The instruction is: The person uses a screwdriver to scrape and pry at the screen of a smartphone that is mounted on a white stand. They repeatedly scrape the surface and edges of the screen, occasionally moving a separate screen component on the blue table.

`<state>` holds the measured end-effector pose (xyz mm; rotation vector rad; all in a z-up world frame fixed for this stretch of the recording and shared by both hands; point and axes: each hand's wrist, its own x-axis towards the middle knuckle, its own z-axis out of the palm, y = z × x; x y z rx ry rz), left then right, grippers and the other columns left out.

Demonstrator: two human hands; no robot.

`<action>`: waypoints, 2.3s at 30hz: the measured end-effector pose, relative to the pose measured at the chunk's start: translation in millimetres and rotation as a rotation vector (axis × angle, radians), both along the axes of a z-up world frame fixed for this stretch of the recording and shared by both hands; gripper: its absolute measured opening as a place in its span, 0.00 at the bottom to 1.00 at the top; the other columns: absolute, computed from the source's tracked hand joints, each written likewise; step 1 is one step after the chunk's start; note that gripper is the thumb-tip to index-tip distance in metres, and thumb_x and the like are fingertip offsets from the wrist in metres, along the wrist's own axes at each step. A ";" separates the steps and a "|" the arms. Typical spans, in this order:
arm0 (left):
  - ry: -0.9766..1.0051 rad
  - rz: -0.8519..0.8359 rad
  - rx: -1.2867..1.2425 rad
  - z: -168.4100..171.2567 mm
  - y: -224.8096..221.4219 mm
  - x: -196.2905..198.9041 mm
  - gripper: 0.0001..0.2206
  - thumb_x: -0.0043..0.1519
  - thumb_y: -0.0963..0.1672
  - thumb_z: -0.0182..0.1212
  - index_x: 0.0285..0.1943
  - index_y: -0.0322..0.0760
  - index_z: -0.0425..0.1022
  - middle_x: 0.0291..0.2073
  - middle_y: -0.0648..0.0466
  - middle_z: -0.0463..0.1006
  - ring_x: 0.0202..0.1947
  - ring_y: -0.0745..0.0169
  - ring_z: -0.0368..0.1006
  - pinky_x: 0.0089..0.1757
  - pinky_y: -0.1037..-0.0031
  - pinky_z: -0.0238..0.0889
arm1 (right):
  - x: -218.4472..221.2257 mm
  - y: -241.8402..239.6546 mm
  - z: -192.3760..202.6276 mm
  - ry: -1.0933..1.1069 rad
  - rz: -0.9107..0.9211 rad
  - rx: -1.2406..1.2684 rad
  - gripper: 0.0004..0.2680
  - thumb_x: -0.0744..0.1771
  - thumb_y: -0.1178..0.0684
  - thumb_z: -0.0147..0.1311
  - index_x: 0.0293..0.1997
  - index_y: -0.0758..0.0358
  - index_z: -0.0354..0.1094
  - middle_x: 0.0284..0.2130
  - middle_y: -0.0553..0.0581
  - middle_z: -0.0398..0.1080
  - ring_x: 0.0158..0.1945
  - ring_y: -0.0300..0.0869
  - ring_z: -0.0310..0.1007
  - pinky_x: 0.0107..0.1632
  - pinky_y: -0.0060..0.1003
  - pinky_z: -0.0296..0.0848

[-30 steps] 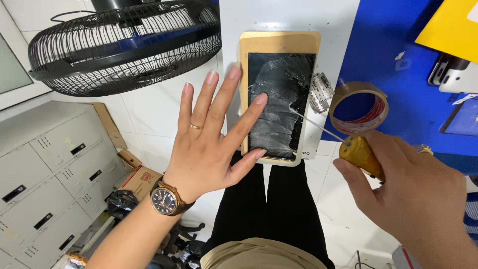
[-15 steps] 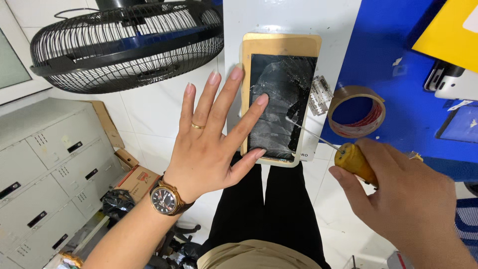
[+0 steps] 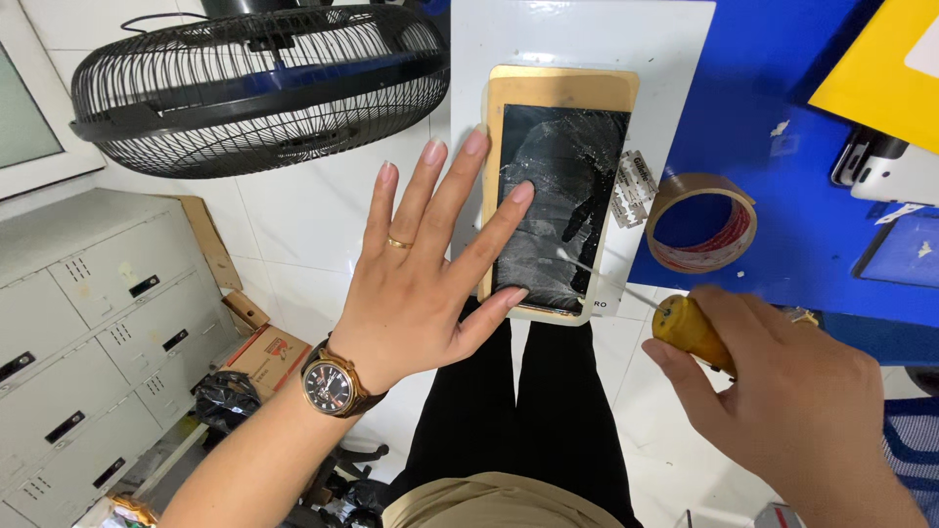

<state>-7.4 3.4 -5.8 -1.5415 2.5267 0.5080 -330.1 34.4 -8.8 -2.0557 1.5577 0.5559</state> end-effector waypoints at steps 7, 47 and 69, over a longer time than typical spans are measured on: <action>0.025 -0.037 -0.054 0.6 2.0 5.5 0.31 0.77 0.61 0.40 0.85 0.49 0.57 0.82 0.39 0.56 0.83 0.35 0.51 0.76 0.40 0.45 | -4.2 1.3 3.6 -0.002 -0.235 0.261 0.20 0.65 0.30 0.56 0.61 0.39 0.72 0.37 0.45 0.81 0.41 0.48 0.81 0.41 0.46 0.76; 0.356 -0.220 0.050 -95.8 -18.2 -385.3 0.09 0.72 0.51 0.58 0.50 0.50 0.81 0.44 0.58 0.87 0.40 0.48 0.84 0.27 0.56 0.70 | -275.4 261.2 72.4 -0.019 -0.893 0.216 0.18 0.64 0.29 0.60 0.53 0.42 0.74 0.27 0.40 0.78 0.30 0.37 0.77 0.35 0.37 0.76; 0.346 -0.261 0.090 -127.8 -7.1 -386.1 0.13 0.72 0.48 0.57 0.63 0.49 0.79 0.67 0.59 0.79 0.40 0.47 0.85 0.28 0.53 0.75 | -246.4 233.6 67.5 0.000 -0.749 0.208 0.21 0.63 0.28 0.59 0.58 0.41 0.72 0.33 0.42 0.81 0.34 0.42 0.82 0.37 0.42 0.79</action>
